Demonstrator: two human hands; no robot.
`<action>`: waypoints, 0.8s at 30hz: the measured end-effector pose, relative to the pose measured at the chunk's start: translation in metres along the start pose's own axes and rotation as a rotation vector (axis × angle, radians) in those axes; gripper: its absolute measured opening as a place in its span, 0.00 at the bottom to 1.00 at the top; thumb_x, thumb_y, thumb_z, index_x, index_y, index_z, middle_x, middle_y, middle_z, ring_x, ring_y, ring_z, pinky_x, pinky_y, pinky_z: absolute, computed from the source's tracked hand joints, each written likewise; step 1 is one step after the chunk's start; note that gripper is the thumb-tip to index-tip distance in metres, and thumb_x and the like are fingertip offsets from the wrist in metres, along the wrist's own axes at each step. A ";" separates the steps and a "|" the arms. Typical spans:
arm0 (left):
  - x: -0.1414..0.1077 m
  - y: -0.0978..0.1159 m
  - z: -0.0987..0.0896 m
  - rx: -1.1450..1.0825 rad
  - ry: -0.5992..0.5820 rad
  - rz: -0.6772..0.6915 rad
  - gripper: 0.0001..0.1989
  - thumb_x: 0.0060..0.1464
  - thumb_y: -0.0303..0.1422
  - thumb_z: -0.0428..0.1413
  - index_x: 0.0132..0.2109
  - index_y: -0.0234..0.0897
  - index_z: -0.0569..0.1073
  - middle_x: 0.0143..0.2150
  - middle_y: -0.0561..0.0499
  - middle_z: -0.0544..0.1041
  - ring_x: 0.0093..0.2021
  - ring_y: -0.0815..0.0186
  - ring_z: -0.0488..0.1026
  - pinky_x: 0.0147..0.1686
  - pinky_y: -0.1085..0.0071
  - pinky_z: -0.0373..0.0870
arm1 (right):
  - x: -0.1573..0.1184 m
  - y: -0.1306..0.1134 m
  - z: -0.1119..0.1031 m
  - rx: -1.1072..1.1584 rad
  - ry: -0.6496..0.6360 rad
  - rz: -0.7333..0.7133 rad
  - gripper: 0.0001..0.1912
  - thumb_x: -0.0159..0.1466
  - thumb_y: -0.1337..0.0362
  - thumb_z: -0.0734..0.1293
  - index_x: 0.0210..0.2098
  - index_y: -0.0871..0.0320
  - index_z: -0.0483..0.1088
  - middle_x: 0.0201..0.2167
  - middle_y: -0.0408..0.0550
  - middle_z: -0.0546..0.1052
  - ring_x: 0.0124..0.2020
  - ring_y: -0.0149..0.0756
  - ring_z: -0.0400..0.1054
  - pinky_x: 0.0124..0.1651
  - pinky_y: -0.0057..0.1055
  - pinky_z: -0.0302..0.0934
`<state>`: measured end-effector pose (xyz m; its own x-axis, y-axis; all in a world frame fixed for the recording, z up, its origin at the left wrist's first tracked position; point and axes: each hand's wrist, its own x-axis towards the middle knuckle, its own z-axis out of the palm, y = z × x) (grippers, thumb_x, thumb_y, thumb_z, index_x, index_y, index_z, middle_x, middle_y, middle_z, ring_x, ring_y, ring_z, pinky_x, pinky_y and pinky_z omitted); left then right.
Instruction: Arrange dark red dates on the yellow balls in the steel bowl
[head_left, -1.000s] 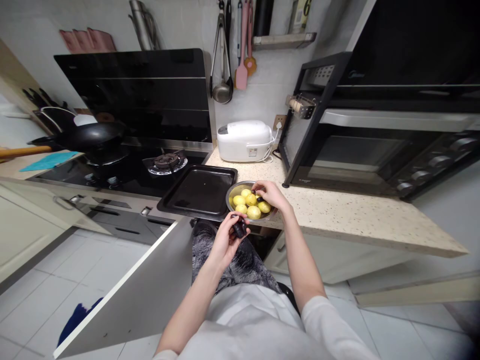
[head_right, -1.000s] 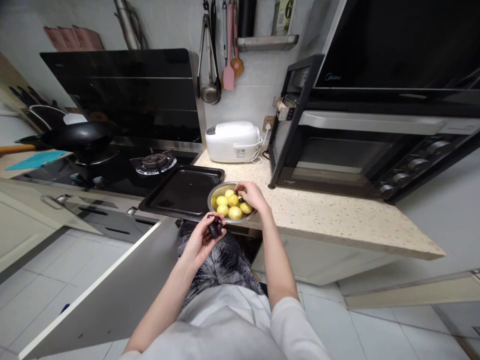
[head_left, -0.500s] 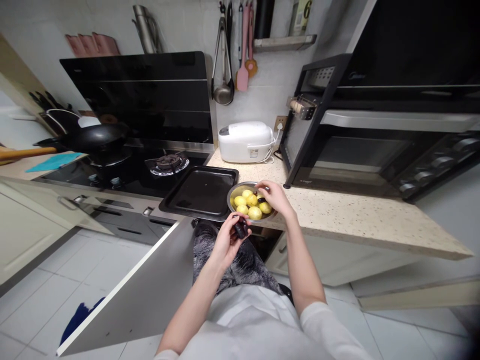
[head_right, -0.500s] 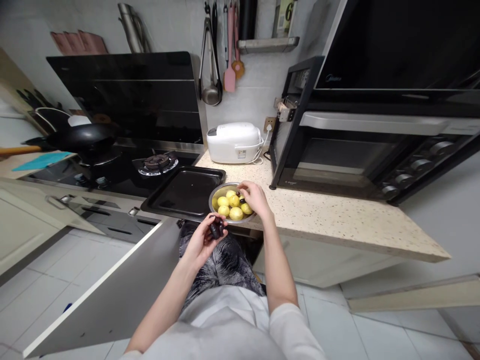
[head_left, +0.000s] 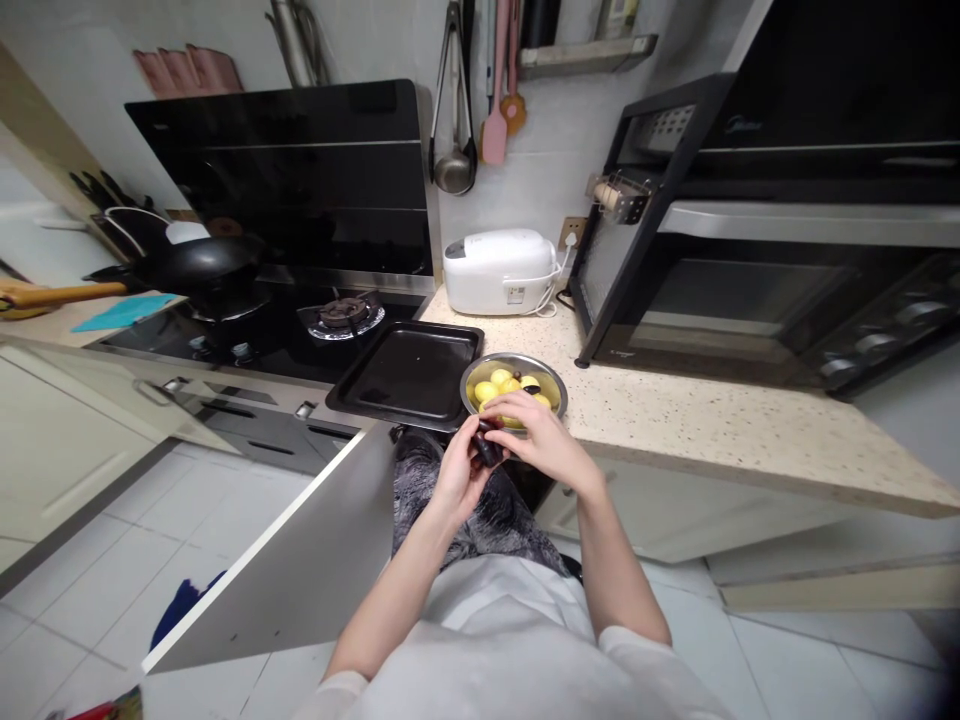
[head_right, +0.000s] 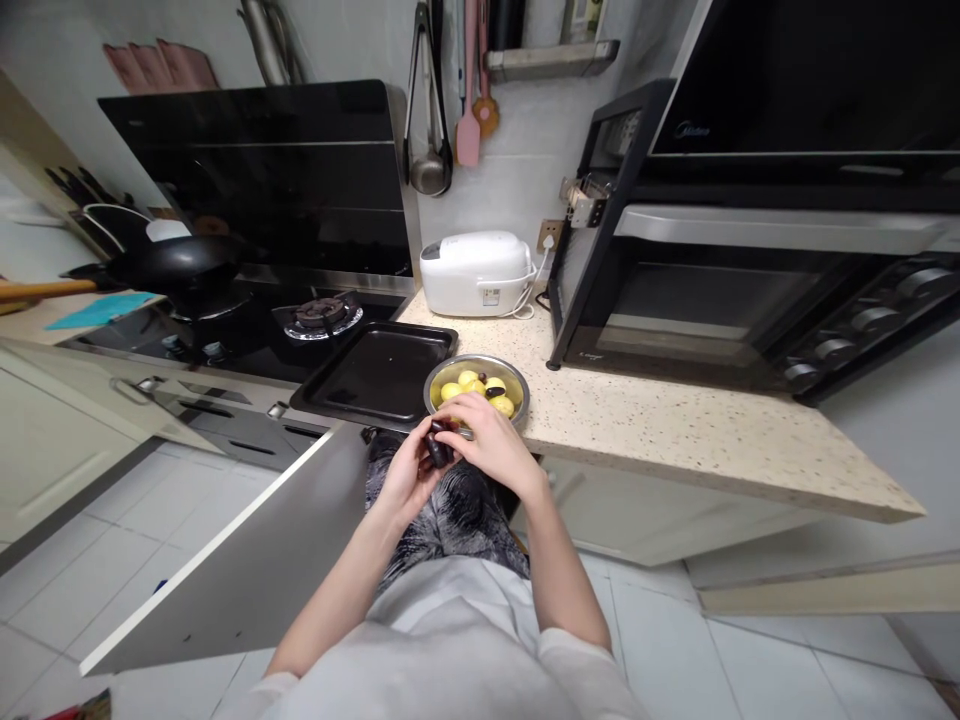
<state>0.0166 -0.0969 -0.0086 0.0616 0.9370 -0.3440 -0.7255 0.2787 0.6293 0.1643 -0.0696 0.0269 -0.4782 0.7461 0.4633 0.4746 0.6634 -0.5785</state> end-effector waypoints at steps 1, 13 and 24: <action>0.000 -0.001 -0.001 0.019 -0.014 0.007 0.12 0.56 0.36 0.66 0.45 0.37 0.78 0.41 0.49 0.80 0.39 0.66 0.78 0.39 0.70 0.80 | 0.001 0.001 0.000 0.010 -0.007 0.000 0.10 0.70 0.63 0.68 0.50 0.49 0.78 0.51 0.50 0.80 0.57 0.46 0.71 0.62 0.46 0.64; -0.003 0.000 -0.001 0.079 -0.214 -0.046 0.15 0.57 0.40 0.67 0.44 0.33 0.80 0.41 0.45 0.80 0.39 0.64 0.78 0.36 0.70 0.78 | 0.015 0.016 -0.009 0.201 0.140 0.134 0.12 0.71 0.63 0.63 0.47 0.52 0.79 0.49 0.48 0.82 0.51 0.42 0.76 0.55 0.40 0.68; -0.005 0.005 -0.002 0.120 -0.391 -0.031 0.17 0.48 0.37 0.72 0.42 0.34 0.77 0.41 0.47 0.77 0.39 0.67 0.75 0.35 0.74 0.73 | 0.066 0.077 -0.016 -0.124 0.214 0.193 0.08 0.62 0.69 0.66 0.40 0.57 0.76 0.36 0.48 0.82 0.36 0.39 0.74 0.44 0.36 0.68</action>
<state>0.0116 -0.1011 -0.0049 0.3548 0.9308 -0.0879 -0.6353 0.3090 0.7078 0.1813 0.0313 0.0238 -0.2103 0.8452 0.4913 0.6345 0.5003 -0.5891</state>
